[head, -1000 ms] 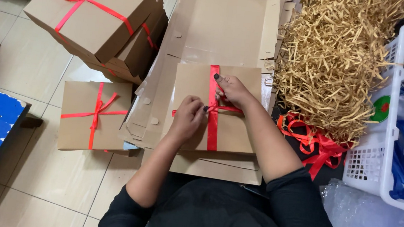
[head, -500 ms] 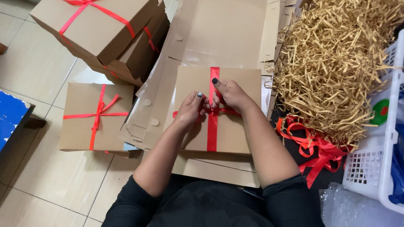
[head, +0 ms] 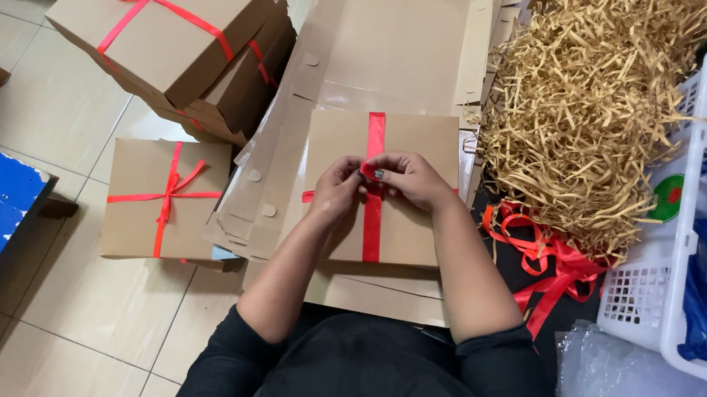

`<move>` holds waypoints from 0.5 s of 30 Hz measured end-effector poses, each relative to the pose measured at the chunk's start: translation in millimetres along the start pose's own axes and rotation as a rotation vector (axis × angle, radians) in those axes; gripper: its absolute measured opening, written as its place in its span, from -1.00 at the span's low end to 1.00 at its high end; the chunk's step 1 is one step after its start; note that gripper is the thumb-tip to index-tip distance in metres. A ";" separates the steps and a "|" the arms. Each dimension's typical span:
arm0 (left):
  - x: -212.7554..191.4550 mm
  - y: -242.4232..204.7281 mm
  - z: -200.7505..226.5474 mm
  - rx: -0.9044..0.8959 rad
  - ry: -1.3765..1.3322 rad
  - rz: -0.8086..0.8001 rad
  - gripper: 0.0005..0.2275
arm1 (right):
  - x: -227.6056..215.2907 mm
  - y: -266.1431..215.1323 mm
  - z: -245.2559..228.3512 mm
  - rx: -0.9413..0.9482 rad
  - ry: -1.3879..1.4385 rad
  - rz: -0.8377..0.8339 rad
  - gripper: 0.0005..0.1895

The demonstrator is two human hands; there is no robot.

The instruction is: The person assembles a flat cardboard box, places shredded paper inside, adds two blue packaged items, closes the box, and ties it with a red ribbon. The finished box is placed with other completed packages.

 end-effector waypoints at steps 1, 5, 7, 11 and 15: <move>0.2 1.9 -3.8 0.001 -0.029 0.008 -0.90 | -0.3 -3.3 -3.3 -0.010 -0.001 0.020 -0.77; 4.0 1.4 -1.6 -0.005 -0.027 0.037 -0.95 | -8.5 -2.5 8.0 -0.081 0.015 0.053 -0.68; 2.8 3.2 2.8 0.006 0.028 0.052 -0.90 | -6.0 -5.1 5.1 -0.114 0.018 0.058 -0.68; 5.9 1.0 4.8 -0.025 0.033 0.122 -0.92 | 6.0 -9.8 3.5 -0.139 0.040 0.095 -0.64; 10.7 -5.1 10.8 -0.044 0.026 0.122 -0.95 | 13.0 -7.4 10.4 -0.101 0.155 0.195 -0.69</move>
Point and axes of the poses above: each hand's wrist, its own y-axis towards the middle knuckle, its own x-axis out of the palm, z = x × y, the point moved 2 cm from there along y, towards the middle knuckle, and after that the axes turned 12 degrees about z, right-handed, at the moved point
